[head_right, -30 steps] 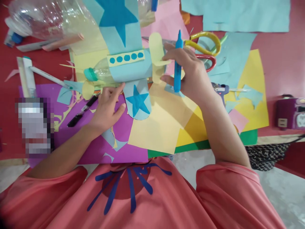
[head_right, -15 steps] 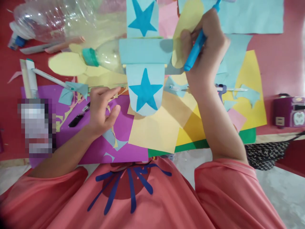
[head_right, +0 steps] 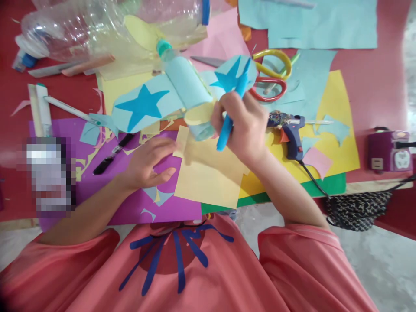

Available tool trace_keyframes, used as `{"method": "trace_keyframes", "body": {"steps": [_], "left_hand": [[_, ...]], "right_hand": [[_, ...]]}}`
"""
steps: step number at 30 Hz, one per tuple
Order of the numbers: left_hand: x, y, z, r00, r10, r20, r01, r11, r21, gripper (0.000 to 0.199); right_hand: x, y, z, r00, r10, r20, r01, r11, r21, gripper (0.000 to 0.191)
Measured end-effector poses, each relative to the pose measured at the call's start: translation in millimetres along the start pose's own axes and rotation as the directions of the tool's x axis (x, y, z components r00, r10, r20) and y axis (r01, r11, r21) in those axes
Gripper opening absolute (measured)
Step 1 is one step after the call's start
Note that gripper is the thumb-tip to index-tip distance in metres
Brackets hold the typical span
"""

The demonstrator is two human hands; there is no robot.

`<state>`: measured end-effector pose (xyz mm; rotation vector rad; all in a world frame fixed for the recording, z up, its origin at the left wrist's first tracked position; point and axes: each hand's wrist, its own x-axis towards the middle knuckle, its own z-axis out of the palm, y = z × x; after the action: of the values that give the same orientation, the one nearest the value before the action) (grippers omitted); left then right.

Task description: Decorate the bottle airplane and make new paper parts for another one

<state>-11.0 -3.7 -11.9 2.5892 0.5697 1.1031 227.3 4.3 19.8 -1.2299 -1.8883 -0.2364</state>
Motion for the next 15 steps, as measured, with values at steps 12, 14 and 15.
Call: {"method": "trace_keyframes", "body": {"steps": [12, 14, 15], "left_hand": [[-11, -10, 15.1, 0.918, -0.369, -0.144, 0.386, 0.916, 0.109, 0.086], [-12, -11, 14.2, 0.886, -0.435, -0.159, 0.455, 0.881, 0.128, 0.082], [-13, -12, 12.9, 0.867, -0.47, -0.165, 0.492, 0.861, 0.13, 0.078]], "right_hand": [[-25, -39, 28, 0.988, -0.078, 0.135, 0.038, 0.96, 0.276, 0.008], [-26, -43, 32, 0.978, -0.111, 0.174, 0.058, 0.956, 0.286, 0.016], [-25, -44, 33, 0.973, -0.141, 0.181, 0.084, 0.954, 0.289, 0.019]]}}
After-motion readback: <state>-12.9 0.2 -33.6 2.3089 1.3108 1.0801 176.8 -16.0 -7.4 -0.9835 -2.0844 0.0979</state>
